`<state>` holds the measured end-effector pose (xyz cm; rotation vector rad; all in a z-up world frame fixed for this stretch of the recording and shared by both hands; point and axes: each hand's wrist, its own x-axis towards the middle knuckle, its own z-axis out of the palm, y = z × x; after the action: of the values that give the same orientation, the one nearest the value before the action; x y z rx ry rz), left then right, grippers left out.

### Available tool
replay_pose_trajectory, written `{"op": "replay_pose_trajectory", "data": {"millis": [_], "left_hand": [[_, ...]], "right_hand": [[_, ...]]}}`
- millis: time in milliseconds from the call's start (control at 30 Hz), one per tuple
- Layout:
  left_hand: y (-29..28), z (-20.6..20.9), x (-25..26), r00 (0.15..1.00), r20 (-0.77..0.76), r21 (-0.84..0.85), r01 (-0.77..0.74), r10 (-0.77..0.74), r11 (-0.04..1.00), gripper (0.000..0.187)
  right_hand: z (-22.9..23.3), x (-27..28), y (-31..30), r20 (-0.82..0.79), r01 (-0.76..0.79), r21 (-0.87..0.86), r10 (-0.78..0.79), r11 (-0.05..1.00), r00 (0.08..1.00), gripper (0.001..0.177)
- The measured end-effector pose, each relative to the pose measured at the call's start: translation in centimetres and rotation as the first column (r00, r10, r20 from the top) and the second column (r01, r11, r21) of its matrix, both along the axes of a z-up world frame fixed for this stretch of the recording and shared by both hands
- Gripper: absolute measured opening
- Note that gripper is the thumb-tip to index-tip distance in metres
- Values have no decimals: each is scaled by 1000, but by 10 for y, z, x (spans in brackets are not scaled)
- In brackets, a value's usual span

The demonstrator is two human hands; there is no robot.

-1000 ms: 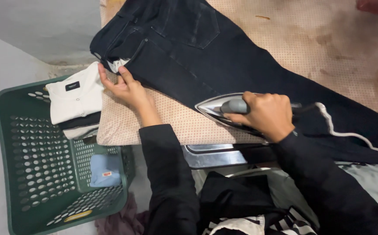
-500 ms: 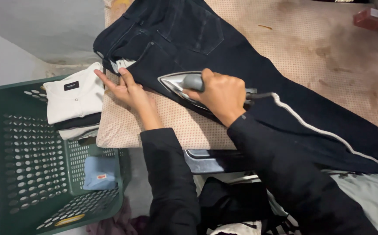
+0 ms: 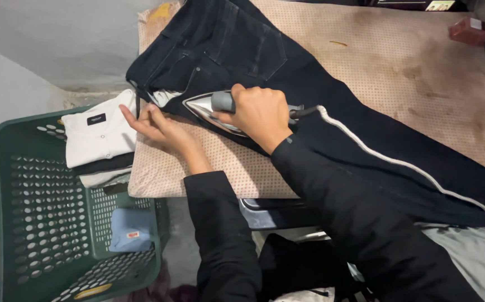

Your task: The recorder is ironing a pair of black denim pants on a cloth-covered surface.

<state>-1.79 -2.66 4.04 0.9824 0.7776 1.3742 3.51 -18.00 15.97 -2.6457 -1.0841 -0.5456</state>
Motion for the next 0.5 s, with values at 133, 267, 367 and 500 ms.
{"op": "replay_pose_trajectory", "data": {"millis": [133,267,367,500], "left_hand": [[0,-12,3,988,-154,184,9,20,983,46],[-19,13,-4,967,-241,391,13,88,920,29],[-38,40,-6,938,-342,536,141,62,832,22],[-74,64,-3,786,-616,637,534,-49,556,19]], "right_hand": [[4,3,-11,-36,15,-9,-15,1000,999,60],[6,-1,-40,-96,56,-44,-60,997,994,58],[7,-3,-72,-111,134,-84,-143,987,983,59],[11,-8,-128,-76,226,-168,-241,960,968,62]]}}
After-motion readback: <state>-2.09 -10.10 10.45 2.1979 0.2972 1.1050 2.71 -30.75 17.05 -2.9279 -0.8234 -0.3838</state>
